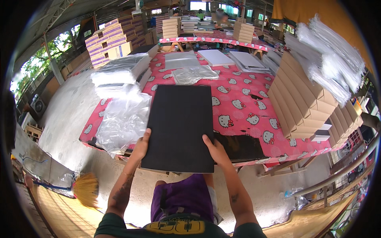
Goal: The person places black rectangular folders into individual clear plastic bags by hand and stacks them on a workspace table.
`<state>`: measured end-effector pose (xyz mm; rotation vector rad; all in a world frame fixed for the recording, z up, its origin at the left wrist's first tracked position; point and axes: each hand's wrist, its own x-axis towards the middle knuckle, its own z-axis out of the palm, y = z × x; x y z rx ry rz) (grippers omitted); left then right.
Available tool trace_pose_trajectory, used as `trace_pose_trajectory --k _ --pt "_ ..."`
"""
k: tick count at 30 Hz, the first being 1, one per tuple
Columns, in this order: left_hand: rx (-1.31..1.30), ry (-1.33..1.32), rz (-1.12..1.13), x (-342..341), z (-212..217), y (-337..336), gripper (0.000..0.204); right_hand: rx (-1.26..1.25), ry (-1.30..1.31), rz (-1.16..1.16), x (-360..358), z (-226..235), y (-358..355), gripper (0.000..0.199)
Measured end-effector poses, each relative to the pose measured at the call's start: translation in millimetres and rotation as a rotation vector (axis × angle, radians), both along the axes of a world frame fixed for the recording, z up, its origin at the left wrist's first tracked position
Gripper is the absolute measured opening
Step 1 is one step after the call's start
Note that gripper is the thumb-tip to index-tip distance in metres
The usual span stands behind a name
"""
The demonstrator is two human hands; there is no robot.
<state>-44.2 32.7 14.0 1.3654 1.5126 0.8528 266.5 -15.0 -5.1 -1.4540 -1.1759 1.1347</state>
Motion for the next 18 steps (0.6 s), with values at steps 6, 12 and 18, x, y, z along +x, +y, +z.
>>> trace_pose_trajectory --k 6,12,18 --pt "-0.126 0.037 -0.189 -16.3 -76.3 47.9 0.092 -0.241 0.141 0.075 5.0 -17.9 9.3 0.074" --pt "-0.323 -0.211 -0.103 -12.4 -57.6 57.4 0.072 -0.292 0.043 0.113 10.7 -16.4 28.6 0.068" --pt "0.373 0.173 0.28 -68.6 20.0 -0.6 0.055 -0.077 -0.231 -0.015 51.6 13.7 2.7 0.059"
